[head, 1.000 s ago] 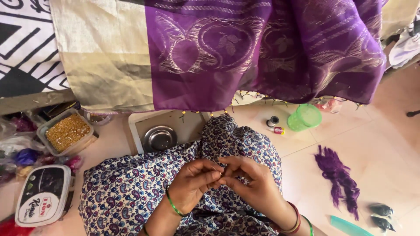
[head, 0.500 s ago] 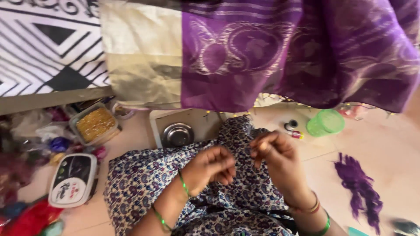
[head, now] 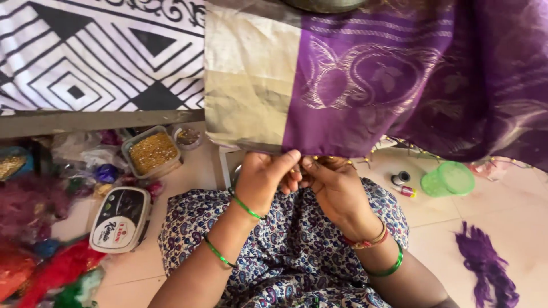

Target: The recorder is attaching decorative beads or tassels to the edge of a purple and gold fabric.

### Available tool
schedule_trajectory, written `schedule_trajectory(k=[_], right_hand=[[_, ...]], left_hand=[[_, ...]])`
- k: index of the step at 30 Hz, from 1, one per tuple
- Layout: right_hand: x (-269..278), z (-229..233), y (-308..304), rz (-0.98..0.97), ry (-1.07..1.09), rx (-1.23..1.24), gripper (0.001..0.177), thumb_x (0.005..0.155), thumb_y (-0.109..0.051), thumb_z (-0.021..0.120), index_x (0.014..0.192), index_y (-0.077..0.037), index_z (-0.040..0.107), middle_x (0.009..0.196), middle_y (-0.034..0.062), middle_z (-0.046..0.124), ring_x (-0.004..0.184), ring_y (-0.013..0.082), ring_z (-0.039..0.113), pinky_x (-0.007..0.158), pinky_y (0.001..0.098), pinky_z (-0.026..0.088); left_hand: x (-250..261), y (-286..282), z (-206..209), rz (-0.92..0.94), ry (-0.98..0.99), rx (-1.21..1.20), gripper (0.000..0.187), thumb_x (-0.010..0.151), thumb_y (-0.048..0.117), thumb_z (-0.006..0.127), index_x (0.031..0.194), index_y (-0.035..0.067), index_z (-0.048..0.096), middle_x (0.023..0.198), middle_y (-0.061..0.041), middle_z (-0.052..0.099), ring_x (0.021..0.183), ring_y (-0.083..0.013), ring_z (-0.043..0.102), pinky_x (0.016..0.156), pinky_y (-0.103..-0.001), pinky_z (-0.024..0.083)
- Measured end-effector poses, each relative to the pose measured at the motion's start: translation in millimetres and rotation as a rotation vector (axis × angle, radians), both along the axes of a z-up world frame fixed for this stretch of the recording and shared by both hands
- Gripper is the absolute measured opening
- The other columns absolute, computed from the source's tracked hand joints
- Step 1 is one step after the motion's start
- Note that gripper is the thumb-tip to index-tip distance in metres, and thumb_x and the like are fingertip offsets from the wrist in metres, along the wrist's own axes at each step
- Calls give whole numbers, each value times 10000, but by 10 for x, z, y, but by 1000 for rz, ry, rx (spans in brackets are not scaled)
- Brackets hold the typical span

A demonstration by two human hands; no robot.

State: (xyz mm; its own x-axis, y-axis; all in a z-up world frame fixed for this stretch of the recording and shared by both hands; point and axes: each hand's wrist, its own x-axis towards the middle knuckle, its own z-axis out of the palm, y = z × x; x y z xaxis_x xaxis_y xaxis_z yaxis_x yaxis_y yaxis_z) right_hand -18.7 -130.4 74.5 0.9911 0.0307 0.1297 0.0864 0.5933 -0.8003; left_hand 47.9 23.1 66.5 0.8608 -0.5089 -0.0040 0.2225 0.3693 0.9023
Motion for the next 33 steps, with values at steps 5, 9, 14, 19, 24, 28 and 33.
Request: schedule_trajectory(k=[5, 9, 14, 19, 24, 28, 33], right_hand=[[-55, -45, 42, -160, 9, -116, 93, 988, 5, 644, 1023, 47, 719, 890, 112, 722, 798, 222, 682, 765, 375, 549], [-100, -86, 12, -255, 37, -264, 100, 988, 20, 653, 1026, 65, 734, 912, 107, 732, 832, 195, 681, 805, 350, 543], [-132, -75, 37, -258, -7, -229, 81, 980, 35, 667, 1028, 45, 731, 922, 97, 733, 820, 189, 680, 774, 340, 541], [-125, -68, 49, -238, -77, -174, 81, 984, 34, 670, 1041, 15, 723, 945, 83, 732, 825, 181, 680, 760, 335, 550], [-129, 20, 77, -335, -47, -214, 136, 929, 78, 676, 1033, 2, 717, 971, 69, 737, 855, 169, 686, 790, 320, 549], [-230, 68, 91, -413, -38, -186, 133, 917, 85, 664, 1008, -5, 702, 958, 53, 733, 857, 157, 694, 759, 306, 554], [-439, 251, 121, -835, -639, -1295, 157, 889, 65, 671, 1009, -36, 670, 1020, 90, 711, 923, 215, 720, 746, 311, 580]], left_hand=[[-26, 64, 13, -31, -40, -24, 166, 925, 136, 704, 882, -23, 681, 699, -83, 695, 532, -133, 641, 458, -253, 496], [-76, 106, 92, -72, -47, -41, 147, 919, 125, 709, 904, -21, 711, 719, -83, 699, 565, -132, 654, 482, -250, 511], [-76, 107, 72, -121, -43, -55, 168, 935, 133, 704, 923, -32, 735, 731, -77, 700, 584, -131, 658, 501, -249, 516], [-85, 102, 68, -157, -20, -64, 174, 940, 144, 702, 937, -26, 740, 735, -69, 700, 592, -129, 659, 509, -245, 513], [-82, 82, 65, -149, -23, -59, 183, 953, 160, 704, 951, -20, 739, 740, -62, 695, 596, -119, 646, 513, -242, 500], [-70, 60, -13, -136, 1, -19, 177, 941, 157, 714, 936, -19, 726, 737, -60, 700, 585, -116, 642, 507, -243, 500], [-76, 18, 66, -15, 12, 86, 137, 888, 133, 737, 895, -1, 712, 700, -54, 693, 544, -98, 615, 485, -236, 491]])
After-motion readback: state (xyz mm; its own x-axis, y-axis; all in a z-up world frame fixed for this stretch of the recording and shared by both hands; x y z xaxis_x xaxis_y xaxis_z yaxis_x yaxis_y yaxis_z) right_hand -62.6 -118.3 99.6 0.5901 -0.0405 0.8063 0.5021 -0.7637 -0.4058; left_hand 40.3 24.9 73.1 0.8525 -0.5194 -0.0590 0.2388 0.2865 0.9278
